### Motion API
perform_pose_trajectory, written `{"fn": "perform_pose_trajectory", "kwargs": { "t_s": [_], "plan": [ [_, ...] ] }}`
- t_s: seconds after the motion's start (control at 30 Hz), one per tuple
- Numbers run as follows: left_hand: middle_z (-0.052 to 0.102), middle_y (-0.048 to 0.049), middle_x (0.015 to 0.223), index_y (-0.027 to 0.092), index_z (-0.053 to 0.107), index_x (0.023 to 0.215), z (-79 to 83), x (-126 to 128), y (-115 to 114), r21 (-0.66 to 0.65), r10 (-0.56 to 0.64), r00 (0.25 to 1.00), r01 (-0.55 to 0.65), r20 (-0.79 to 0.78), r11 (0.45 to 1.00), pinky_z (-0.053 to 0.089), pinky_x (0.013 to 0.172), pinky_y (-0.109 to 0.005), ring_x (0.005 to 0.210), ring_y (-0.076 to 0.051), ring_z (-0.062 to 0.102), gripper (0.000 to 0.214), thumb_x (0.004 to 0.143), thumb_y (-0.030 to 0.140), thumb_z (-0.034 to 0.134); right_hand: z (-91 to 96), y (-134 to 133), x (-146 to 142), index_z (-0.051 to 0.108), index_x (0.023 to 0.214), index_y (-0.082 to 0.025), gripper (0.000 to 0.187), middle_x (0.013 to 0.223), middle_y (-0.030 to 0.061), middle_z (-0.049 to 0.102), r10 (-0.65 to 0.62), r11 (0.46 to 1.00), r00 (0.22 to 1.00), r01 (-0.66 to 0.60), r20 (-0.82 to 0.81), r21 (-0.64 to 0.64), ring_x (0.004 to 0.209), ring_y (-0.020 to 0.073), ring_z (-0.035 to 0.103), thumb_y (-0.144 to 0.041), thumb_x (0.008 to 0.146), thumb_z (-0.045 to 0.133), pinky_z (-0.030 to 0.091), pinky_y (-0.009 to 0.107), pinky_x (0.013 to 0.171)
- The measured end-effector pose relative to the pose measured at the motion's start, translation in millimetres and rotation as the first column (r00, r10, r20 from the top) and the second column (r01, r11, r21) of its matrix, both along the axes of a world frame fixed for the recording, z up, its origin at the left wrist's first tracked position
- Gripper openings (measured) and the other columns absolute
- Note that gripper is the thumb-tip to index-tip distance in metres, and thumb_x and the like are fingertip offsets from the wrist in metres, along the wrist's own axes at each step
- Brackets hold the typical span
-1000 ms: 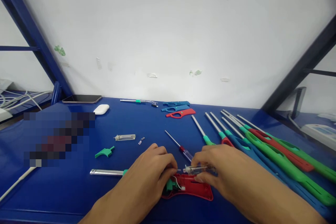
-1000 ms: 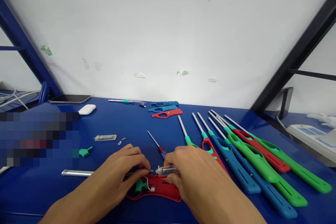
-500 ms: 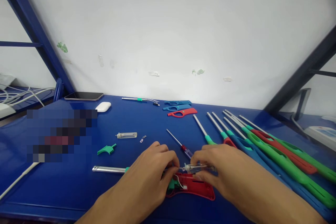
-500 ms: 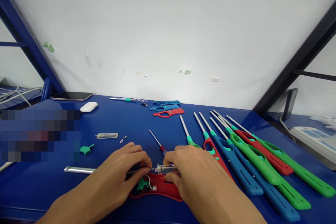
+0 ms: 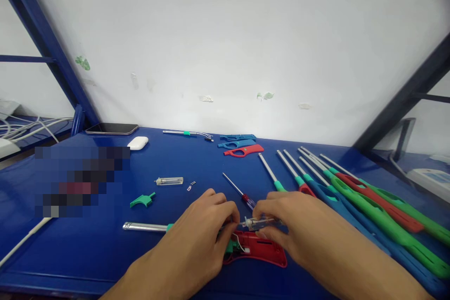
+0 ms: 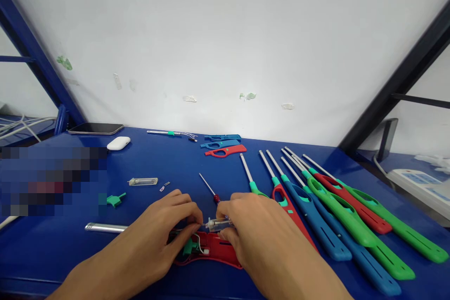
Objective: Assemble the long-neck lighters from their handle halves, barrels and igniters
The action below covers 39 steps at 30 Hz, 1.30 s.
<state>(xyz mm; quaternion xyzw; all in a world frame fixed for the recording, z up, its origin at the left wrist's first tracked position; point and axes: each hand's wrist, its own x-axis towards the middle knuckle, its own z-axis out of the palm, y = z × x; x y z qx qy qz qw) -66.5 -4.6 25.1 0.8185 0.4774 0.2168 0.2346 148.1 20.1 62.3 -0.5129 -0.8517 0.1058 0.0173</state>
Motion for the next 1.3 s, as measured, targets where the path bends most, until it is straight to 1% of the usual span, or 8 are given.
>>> {"fn": "perform_pose_trajectory", "kwargs": {
  "t_s": [0.1, 0.23, 0.37, 0.57, 0.67, 0.93, 1.2, 1.3],
  "plan": [
    [0.067, -0.0008, 0.093, 0.022, 0.062, 0.090, 0.1, 0.2, 0.1, 0.007, -0.004, 1.000, 0.004, -0.013, 1.000, 0.035, 0.116, -0.048, 0.088, -0.020, 0.061, 0.024, 0.104, 0.009, 0.046, 2.5, 1.0, -2.8, 0.077, 0.088, -0.033, 0.018, 0.093, -0.0022, 0.078, -0.001, 0.999, 1.000, 0.001, 0.016, -0.035, 0.090, 0.0250, 0.076, -0.015, 0.090, 0.075, 0.049, 0.035, 0.077],
    [0.068, 0.0002, 0.095, 0.022, 0.061, 0.092, -1.1, -1.3, 0.6, 0.021, -0.019, 1.000, 0.019, -0.006, 1.000, 0.033, 0.118, -0.048, 0.088, -0.019, 0.062, 0.023, 0.104, 0.009, 0.046, 1.4, 2.0, -2.9, 0.078, 0.088, -0.032, 0.017, 0.092, -0.0015, 0.079, 0.007, 1.000, 1.000, -0.007, -0.009, -0.006, 0.089, 0.0252, 0.076, -0.015, 0.089, 0.076, 0.049, 0.035, 0.077],
    [0.067, -0.0002, 0.096, 0.023, 0.062, 0.095, -2.7, -2.2, 1.4, 0.038, -0.032, 0.999, 0.032, -0.008, 0.999, 0.036, 0.114, -0.046, 0.089, -0.020, 0.062, 0.024, 0.104, 0.008, 0.045, 0.3, 0.2, -0.9, 0.079, 0.088, -0.031, 0.014, 0.090, -0.0011, 0.078, 0.000, 1.000, 1.000, 0.000, -0.026, 0.030, 0.085, 0.0244, 0.076, -0.017, 0.090, 0.076, 0.048, 0.034, 0.073],
    [0.066, -0.0002, 0.093, 0.022, 0.061, 0.092, -1.6, -2.3, 1.0, 0.051, -0.033, 0.999, 0.034, -0.015, 0.998, 0.038, 0.110, -0.043, 0.085, -0.020, 0.059, 0.025, 0.104, 0.008, 0.044, -0.2, 0.0, -1.0, 0.077, 0.089, -0.032, 0.015, 0.092, -0.0021, 0.077, -0.002, 1.000, 1.000, 0.002, -0.031, 0.010, 0.087, 0.0242, 0.075, -0.017, 0.092, 0.075, 0.048, 0.035, 0.076],
    [0.067, -0.0002, 0.094, 0.023, 0.060, 0.092, -0.3, -1.9, -0.1, 0.055, -0.029, 1.000, 0.029, -0.001, 0.998, 0.039, 0.108, -0.042, 0.087, -0.020, 0.060, 0.025, 0.103, 0.007, 0.045, -2.6, 0.9, 0.6, 0.077, 0.089, -0.032, 0.015, 0.090, -0.0028, 0.077, 0.013, 0.999, 0.998, -0.011, -0.055, 0.034, 0.084, 0.0232, 0.074, -0.017, 0.091, 0.076, 0.048, 0.034, 0.075],
    [0.066, 0.0001, 0.094, 0.022, 0.060, 0.092, 1.9, -0.4, -0.5, 0.055, -0.028, 1.000, 0.027, 0.009, 0.998, 0.035, 0.115, -0.046, 0.089, -0.020, 0.061, 0.024, 0.104, 0.007, 0.045, -5.6, 0.4, 3.9, 0.078, 0.085, -0.031, 0.021, 0.084, -0.0034, 0.077, 0.086, 0.989, 0.991, -0.072, -0.100, 0.130, 0.077, 0.0202, 0.075, -0.011, 0.084, 0.082, 0.047, 0.029, 0.066],
    [0.065, 0.0003, 0.096, 0.022, 0.059, 0.093, 1.4, -0.4, -0.5, 0.063, -0.038, 0.999, 0.038, -0.003, 0.997, 0.035, 0.115, -0.046, 0.090, -0.020, 0.061, 0.025, 0.105, 0.007, 0.044, 12.2, 0.1, -7.7, 0.078, 0.085, -0.030, 0.020, 0.091, -0.0023, 0.078, 0.001, 0.999, 0.999, -0.002, -0.040, -0.033, 0.086, 0.0217, 0.076, -0.010, 0.086, 0.081, 0.051, 0.031, 0.076],
    [0.065, 0.0007, 0.096, 0.022, 0.059, 0.094, 0.2, -0.4, -0.8, 0.078, -0.039, 0.999, 0.040, -0.010, 0.996, 0.034, 0.115, -0.045, 0.089, -0.019, 0.062, 0.024, 0.104, 0.005, 0.044, 14.2, 0.7, -9.4, 0.079, 0.085, -0.029, 0.020, 0.093, -0.0015, 0.079, -0.008, 0.999, 1.000, 0.007, -0.025, -0.051, 0.088, 0.0224, 0.077, -0.009, 0.086, 0.081, 0.052, 0.033, 0.079]
  ]
}}
